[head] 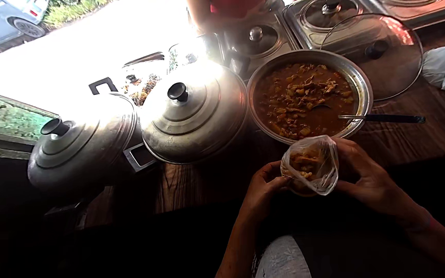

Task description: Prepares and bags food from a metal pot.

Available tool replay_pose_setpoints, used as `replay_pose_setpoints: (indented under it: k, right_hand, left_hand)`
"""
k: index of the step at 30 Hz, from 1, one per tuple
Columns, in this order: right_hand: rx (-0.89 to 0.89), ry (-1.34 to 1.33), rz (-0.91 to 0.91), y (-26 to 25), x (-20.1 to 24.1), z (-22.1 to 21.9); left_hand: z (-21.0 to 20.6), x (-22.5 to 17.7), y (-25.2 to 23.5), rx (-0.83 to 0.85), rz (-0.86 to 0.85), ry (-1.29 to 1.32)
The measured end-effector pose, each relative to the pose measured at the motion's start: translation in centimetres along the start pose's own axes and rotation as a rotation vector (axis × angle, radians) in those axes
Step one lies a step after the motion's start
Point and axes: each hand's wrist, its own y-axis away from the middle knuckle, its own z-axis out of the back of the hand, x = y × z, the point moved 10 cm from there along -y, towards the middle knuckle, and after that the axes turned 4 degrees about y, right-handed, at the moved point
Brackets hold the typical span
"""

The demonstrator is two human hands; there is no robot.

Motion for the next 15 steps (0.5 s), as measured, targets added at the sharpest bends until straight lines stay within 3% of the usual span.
replay_pose_setpoints:
  k: [3, 7, 11, 15]
  right_hand:
    - [-0.139, 0.098, -0.130, 2.4, -1.4, 3.8]
    - [-0.401, -0.177, -0.531, 4.2, -6.7, 7.5]
    - [-0.413, -0.253, -0.422, 1.0, -7.9, 8.6]
    - [-0.446, -0.162, -0.324, -2.3, -7.5, 9.9]
  left_hand:
    - [1.3, 1.2, -0.8, -0.035, 0.052, -0.017]
    - [2.6, 1.2, -2.3, -0.101, 0.084, -0.097]
    - [2.7, 0.6, -3.3, -0.111, 0.097, -0.204]
    - [3.5, -1.0, -3.1, -0.197, -0.039, -0.339]
